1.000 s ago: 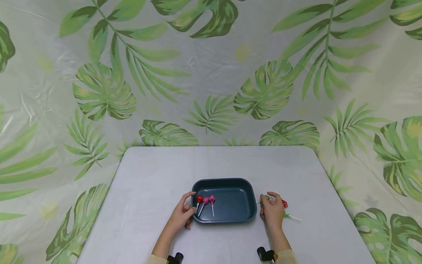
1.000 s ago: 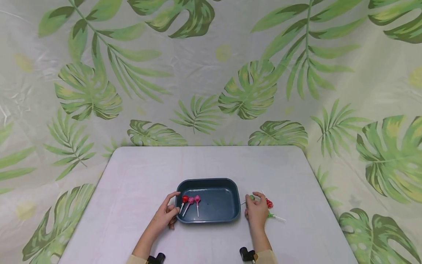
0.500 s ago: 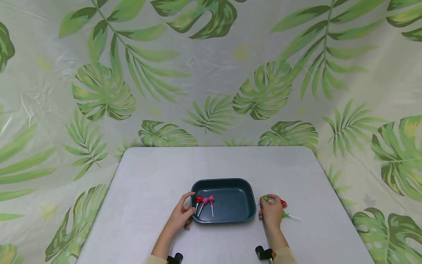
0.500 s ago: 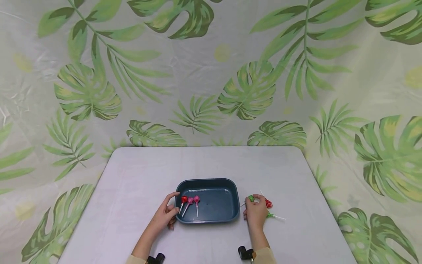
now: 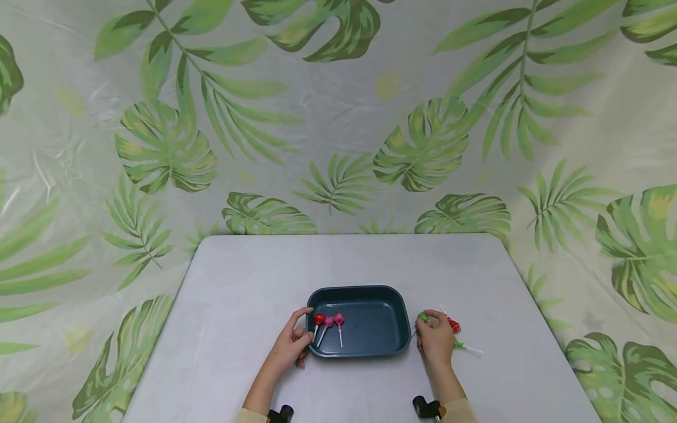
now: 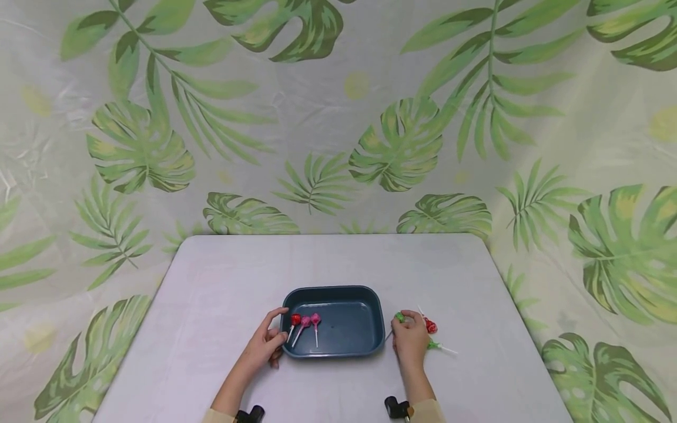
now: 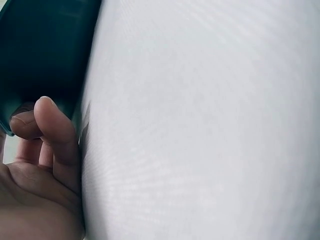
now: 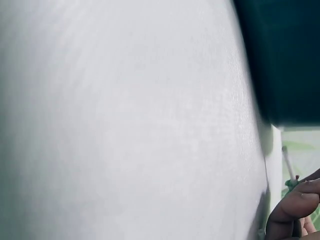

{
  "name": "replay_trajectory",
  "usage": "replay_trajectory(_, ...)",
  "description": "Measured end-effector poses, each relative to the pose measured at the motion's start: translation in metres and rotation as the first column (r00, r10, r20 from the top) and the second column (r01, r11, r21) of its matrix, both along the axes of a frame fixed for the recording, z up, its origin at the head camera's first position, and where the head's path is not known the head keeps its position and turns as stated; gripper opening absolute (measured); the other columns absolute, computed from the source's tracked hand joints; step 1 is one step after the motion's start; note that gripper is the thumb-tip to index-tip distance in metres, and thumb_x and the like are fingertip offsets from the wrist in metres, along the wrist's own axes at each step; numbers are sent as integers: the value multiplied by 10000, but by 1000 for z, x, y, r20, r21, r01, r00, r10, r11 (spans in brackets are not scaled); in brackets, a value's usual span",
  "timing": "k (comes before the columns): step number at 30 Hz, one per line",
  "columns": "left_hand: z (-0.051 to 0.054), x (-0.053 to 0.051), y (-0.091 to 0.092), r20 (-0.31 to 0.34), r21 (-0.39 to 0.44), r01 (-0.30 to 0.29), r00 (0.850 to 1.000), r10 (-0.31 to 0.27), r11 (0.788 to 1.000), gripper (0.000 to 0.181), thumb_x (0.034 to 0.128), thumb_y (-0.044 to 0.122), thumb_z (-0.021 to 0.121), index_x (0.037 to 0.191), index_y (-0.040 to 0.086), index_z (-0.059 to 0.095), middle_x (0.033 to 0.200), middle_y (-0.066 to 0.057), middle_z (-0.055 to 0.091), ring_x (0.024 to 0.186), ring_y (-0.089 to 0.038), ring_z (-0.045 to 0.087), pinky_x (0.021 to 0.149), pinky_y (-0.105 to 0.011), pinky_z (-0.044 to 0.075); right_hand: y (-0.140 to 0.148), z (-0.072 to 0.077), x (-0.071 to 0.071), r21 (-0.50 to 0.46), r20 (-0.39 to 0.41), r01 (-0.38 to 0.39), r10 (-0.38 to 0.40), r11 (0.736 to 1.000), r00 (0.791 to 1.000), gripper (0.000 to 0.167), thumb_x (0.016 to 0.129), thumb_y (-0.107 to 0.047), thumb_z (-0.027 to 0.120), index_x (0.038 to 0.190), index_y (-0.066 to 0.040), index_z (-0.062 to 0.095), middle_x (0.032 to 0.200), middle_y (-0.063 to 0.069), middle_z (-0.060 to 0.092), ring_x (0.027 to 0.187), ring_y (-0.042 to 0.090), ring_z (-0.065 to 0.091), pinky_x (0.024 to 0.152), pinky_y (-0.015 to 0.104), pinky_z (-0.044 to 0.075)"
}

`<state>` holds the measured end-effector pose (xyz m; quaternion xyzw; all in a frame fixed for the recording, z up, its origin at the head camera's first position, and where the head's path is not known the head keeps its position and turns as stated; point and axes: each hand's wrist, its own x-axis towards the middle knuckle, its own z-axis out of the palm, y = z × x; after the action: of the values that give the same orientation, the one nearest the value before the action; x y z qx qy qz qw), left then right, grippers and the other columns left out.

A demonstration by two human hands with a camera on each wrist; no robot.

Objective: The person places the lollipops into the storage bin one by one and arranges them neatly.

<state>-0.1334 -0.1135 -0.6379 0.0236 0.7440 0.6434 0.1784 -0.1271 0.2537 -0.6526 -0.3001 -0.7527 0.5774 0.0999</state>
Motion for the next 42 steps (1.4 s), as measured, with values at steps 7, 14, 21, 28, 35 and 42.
replay_trajectory(7, 2, 0, 0, 5, -6, -2, 1000, 2, 1000, 598, 1014, 158, 656, 1545, 349, 458, 681, -23, 499, 465, -170, 485, 434, -267, 495, 1, 11, 5, 20, -22, -49, 49, 999, 999, 305, 933, -131, 710, 1222, -62, 642, 585, -107, 525, 436, 72, 462, 432, 205, 405)
replay_trajectory(14, 0, 1, 1, 6, -1, -9, 1000, 9, 1000, 601, 1020, 164, 651, 1557, 334, 444, 682, -15, 496, 466, -176, 487, 430, -276, 495, 1, 32, 11, 6, -74, -122, 122, 993, 990, 270, 949, -97, 694, 1212, -63, 641, 574, -139, 535, 432, 24, 429, 425, 184, 364)
replay_trajectory(21, 0, 1, 0, 9, -11, -7, 1000, 7, 1000, 597, 1018, 161, 654, 1548, 348, 452, 688, -27, 504, 473, -169, 494, 440, -268, 502, 0, 54, 12, 24, -107, -144, 146, 989, 984, 282, 929, -70, 713, 1203, -86, 649, 603, -136, 559, 445, 17, 443, 431, 174, 365)
replay_trajectory(28, 0, 1, 0, -4, -2, -3, 1000, 3, 1000, 599, 1016, 152, 645, 1553, 333, 451, 682, -24, 509, 465, -152, 488, 435, -263, 497, -2, 71, 10, 78, -110, -189, 197, 979, 974, 278, 928, -98, 740, 1197, -108, 670, 626, -115, 586, 461, 28, 443, 445, 195, 363)
replay_trajectory(35, 0, 1, 0, -4, 4, -7, 1000, 7, 1000, 594, 1019, 138, 641, 1551, 330, 459, 680, -29, 518, 467, -164, 488, 435, -268, 494, -17, 84, 5, -121, -136, -367, 350, 923, 927, 328, 973, -60, 715, 1283, -49, 606, 662, -96, 558, 466, 53, 385, 452, 187, 309)
replay_trajectory(42, 0, 1, 0, -6, 12, -10, 1000, 10, 1000, 608, 1009, 146, 650, 1556, 329, 457, 680, -34, 510, 472, -180, 489, 431, -271, 487, -37, 90, -2, -144, -211, -488, 455, 861, 865, 355, 965, -16, 704, 1296, 17, 583, 657, -76, 531, 466, 52, 352, 455, 184, 293)
